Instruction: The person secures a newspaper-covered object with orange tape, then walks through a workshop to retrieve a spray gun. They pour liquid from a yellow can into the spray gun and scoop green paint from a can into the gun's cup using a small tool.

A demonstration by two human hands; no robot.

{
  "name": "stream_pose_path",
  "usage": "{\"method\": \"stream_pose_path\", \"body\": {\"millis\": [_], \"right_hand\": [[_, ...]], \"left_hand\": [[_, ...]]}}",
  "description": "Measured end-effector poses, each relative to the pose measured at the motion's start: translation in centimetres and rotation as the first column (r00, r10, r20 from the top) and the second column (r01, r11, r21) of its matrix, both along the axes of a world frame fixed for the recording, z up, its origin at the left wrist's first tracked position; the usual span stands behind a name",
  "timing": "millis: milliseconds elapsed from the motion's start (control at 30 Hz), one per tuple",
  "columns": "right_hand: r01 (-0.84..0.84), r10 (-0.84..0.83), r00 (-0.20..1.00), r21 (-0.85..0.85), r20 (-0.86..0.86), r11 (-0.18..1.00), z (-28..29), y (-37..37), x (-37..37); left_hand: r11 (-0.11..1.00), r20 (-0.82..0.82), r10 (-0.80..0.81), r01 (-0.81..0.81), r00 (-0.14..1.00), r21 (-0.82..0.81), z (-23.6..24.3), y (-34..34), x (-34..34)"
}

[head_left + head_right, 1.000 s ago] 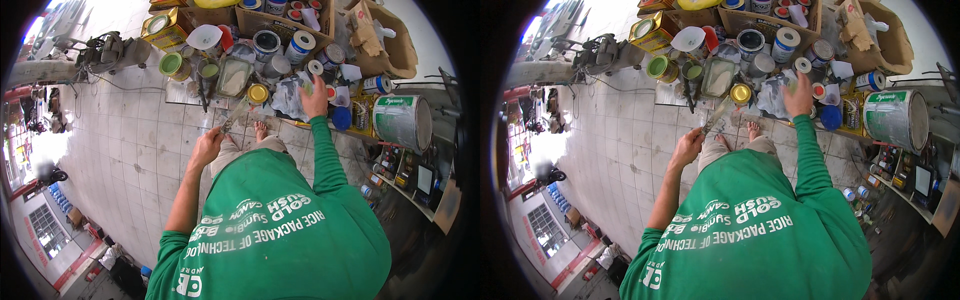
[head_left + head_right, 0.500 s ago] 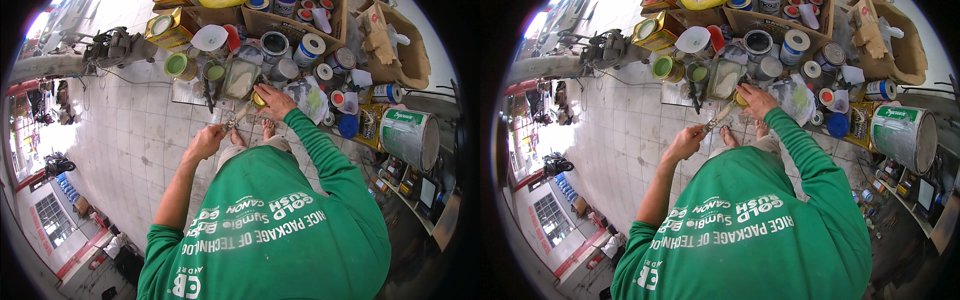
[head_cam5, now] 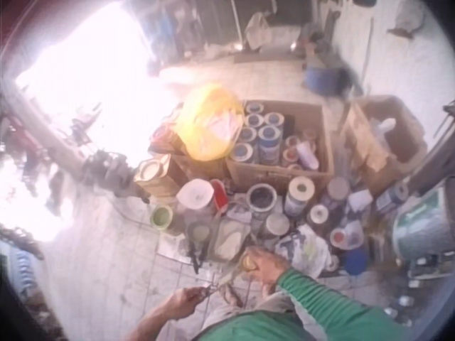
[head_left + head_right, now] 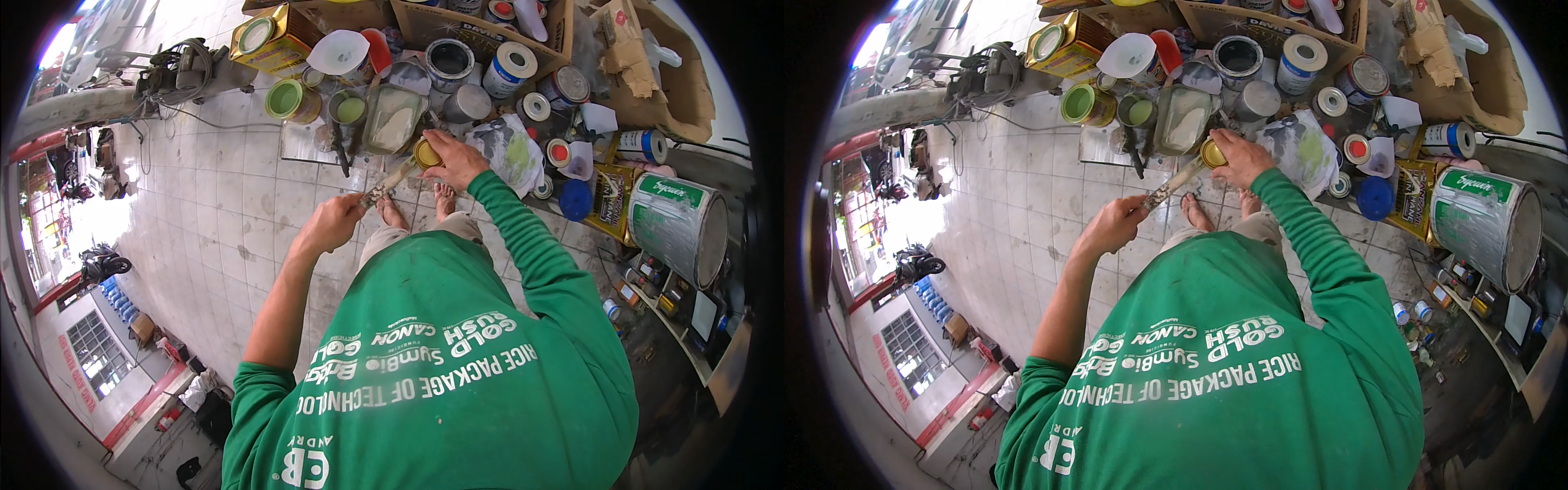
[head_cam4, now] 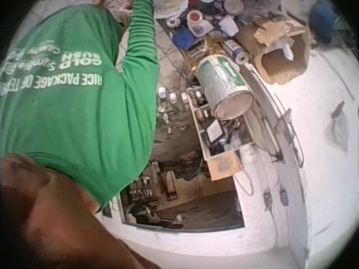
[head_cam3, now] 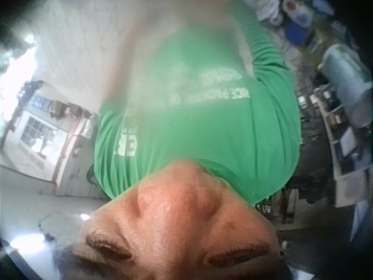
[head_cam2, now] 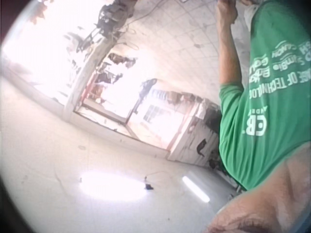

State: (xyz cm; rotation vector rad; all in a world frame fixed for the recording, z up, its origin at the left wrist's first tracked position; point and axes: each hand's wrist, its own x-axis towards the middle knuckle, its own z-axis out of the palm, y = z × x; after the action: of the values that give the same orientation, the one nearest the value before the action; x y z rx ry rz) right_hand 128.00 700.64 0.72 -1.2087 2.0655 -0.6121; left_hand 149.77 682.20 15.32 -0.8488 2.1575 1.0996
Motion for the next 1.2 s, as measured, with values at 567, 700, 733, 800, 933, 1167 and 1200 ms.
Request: {"method": "stream_pose_path", "body": {"millis": [567,700,733,800,933,1167,1200], "right_hand": [[-0.018,0.018,0.999,0.011,-0.051,1.0,-0.5,-0.8,1.0],[-0.007,0.008,0.999,0.002,-0.044,1.0,-0.7,-0.7,0.9],[-0.006,0.006,0.999,0.006,-0.045,1.0,-0.4,-1.0,0.7],[-0.008,0.006,0.998,-0.035,-0.062,0.999,-0.8,-0.9,0.4],[-0.061,0.061,0.998,0.027,0.017,0.998,0.8,-1.3,-0.5],[-0.05,0.057,0.993,0.067,-0.106,0.996,1.3,-1.9,0.4],[-0.045,0.055,0.991,0.077,-0.125,0.996,2.4,-2.0,1.0]], "left_hand": [[0.924,-0.098,-0.211,0.166,0.973,-0.344,-3.8,0.3,1.7],[0.895,-0.031,-0.193,0.163,0.981,-0.415,-3.4,1.3,1.7],[0.874,-0.018,-0.203,0.173,0.979,-0.454,-3.3,1.3,1.7],[0.873,-0.06,-0.229,0.177,0.972,-0.454,-4.0,1.1,2.3],[0.845,-0.053,-0.273,0.213,0.961,-0.491,-2.9,0.5,1.7],[0.833,-0.122,-0.299,0.196,0.946,-0.517,-3.3,-1.0,2.1],[0.865,-0.193,-0.265,0.145,0.945,-0.48,-4.6,-1.0,3.0]]}}
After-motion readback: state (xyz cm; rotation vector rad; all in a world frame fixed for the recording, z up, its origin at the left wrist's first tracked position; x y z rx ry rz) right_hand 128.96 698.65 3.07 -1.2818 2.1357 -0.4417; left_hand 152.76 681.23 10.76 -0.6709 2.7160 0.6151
